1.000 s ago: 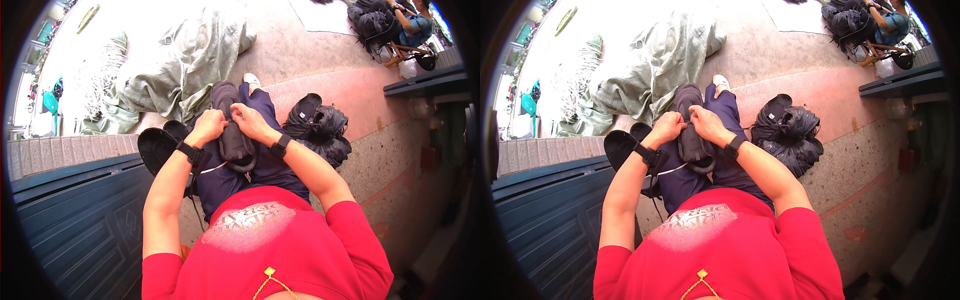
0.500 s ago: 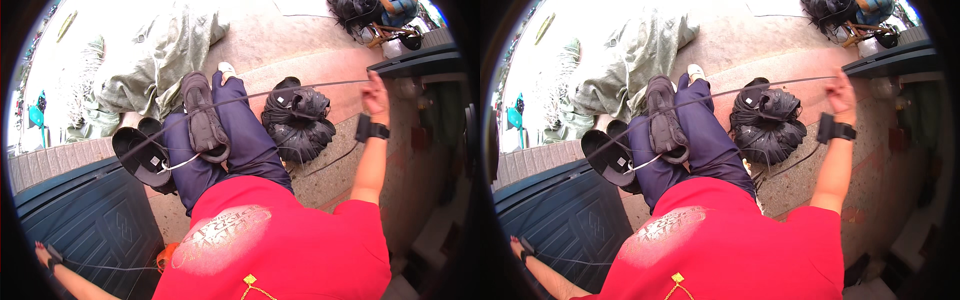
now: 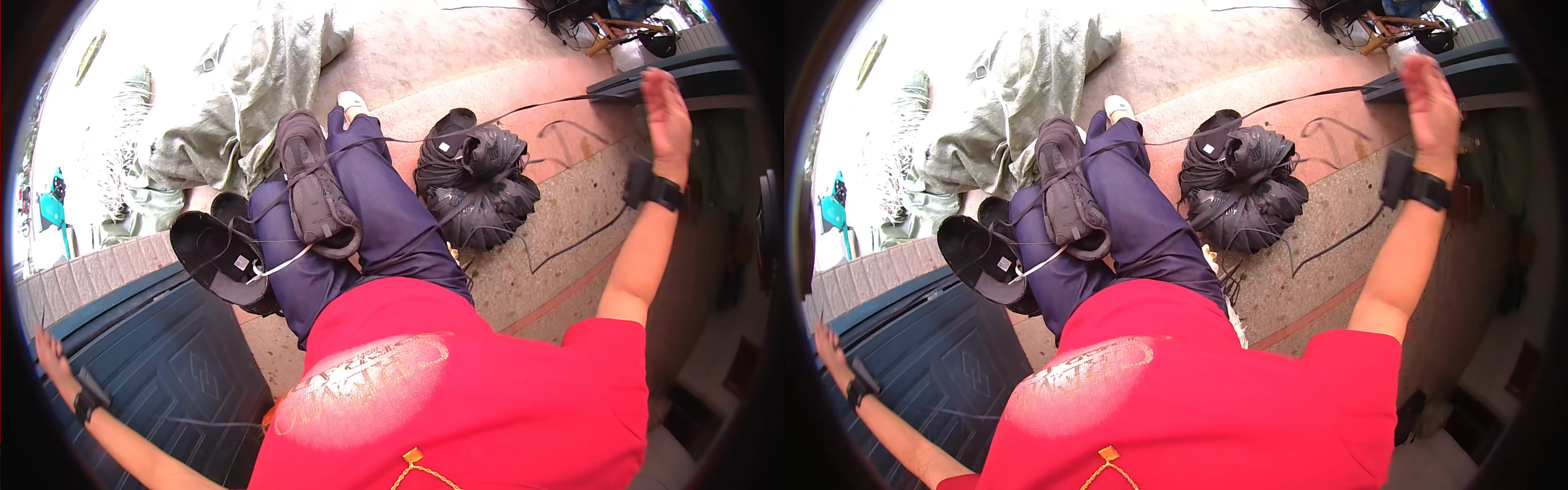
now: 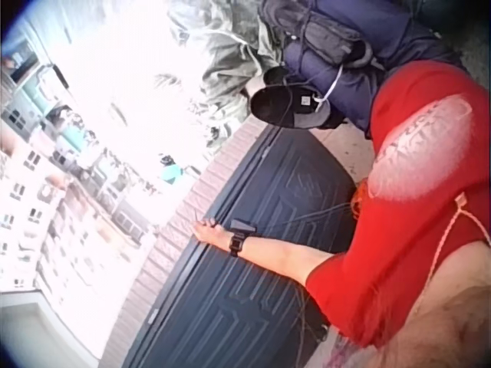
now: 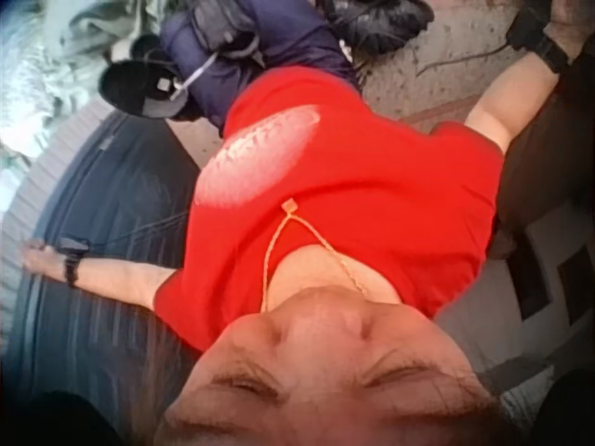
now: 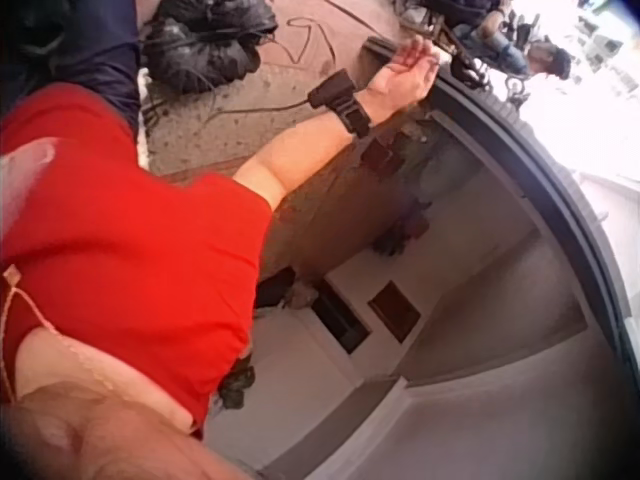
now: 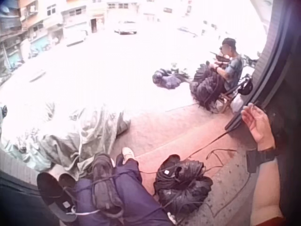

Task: Thread laces through the eyelets of a pair of black shoes.

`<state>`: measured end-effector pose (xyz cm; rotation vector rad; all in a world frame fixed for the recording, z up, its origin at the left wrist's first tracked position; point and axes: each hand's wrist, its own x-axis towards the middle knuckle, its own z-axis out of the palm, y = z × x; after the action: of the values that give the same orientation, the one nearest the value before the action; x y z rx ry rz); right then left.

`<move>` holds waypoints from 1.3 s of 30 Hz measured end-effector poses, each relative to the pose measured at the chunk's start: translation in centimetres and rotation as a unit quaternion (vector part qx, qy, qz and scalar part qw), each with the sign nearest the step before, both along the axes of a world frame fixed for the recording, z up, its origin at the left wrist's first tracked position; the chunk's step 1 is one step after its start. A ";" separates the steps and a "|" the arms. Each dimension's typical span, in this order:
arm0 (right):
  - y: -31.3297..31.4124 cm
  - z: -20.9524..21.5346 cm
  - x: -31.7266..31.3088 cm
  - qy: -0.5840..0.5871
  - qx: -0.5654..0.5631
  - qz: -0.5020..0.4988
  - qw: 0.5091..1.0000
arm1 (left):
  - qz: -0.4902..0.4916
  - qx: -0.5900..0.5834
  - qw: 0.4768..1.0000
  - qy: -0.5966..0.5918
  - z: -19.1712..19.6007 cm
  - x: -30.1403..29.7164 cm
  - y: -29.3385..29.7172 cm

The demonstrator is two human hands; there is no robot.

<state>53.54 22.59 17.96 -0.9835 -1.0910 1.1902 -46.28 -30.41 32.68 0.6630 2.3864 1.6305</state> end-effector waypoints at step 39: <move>-12.1 -19.7 -37.5 -0.593 0.303 0.328 0.670 | -0.262 -0.218 0.924 -0.174 -28.7 50.3 32.9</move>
<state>16.07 10.46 -1.78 -0.7637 -2.8607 0.4250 4.05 2.46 4.02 0.7579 1.9783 0.8726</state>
